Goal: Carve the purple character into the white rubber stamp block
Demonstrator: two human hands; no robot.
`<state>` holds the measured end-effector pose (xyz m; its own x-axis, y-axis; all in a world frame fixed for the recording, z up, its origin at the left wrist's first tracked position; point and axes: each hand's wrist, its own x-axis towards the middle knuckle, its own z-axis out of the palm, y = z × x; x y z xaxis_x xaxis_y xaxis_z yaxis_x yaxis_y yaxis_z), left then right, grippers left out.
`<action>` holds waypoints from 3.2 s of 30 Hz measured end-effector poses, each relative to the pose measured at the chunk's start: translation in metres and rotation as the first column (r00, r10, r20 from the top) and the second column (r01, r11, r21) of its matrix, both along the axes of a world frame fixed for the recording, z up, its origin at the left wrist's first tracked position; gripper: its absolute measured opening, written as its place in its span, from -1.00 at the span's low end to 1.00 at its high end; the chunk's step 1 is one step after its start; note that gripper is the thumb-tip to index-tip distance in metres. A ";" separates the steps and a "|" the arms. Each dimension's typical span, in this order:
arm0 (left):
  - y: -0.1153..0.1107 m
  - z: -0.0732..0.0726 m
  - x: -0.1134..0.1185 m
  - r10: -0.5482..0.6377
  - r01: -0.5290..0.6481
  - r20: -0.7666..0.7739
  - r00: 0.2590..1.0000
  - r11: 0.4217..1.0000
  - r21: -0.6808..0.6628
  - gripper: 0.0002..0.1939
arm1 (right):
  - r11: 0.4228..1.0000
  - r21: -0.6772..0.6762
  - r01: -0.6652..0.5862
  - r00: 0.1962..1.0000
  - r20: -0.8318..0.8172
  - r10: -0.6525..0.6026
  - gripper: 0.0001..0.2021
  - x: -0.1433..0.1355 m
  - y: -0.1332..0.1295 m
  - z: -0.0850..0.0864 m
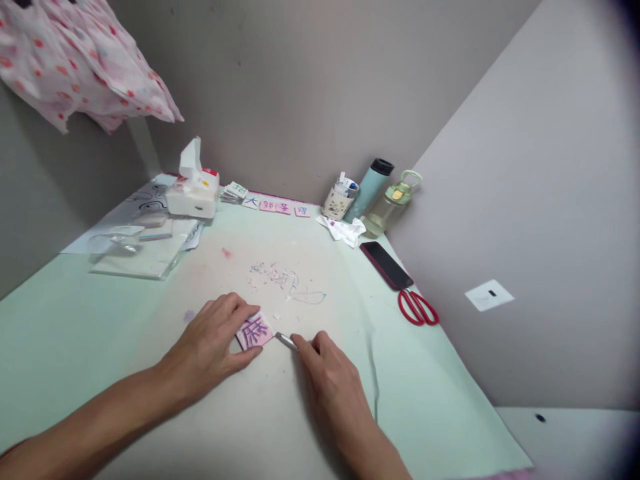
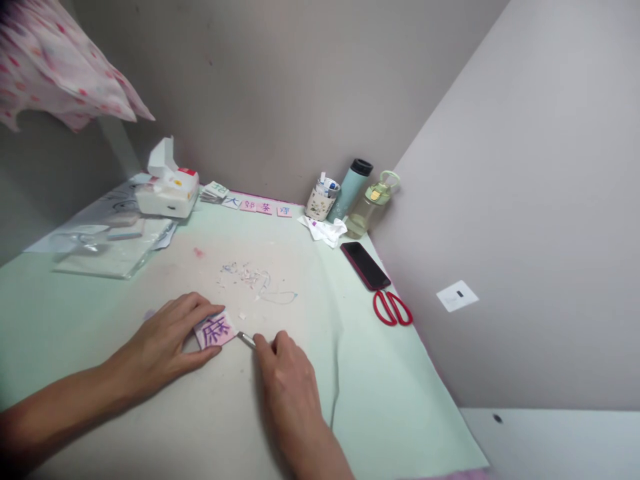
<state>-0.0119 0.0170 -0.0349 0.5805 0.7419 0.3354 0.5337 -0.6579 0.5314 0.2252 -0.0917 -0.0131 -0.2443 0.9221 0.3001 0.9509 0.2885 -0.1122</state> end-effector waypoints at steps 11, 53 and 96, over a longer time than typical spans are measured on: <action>0.002 0.003 -0.002 0.025 -0.027 -0.037 0.999 0.998 -0.057 -0.63 | 0.975 -0.084 -0.204 0.976 -0.097 0.196 -0.62 0.039 0.041 0.007; 0.008 -0.008 -0.017 0.018 -0.019 -0.013 1.000 0.992 -0.124 -0.55 | 0.995 0.102 0.012 0.977 -0.215 0.010 -0.84 0.010 0.022 -0.016; 0.030 -0.041 -0.041 0.168 -0.167 -0.005 0.986 0.976 -0.139 -0.45 | 1.000 0.012 0.016 0.962 -0.273 -0.012 -0.78 0.070 0.070 0.033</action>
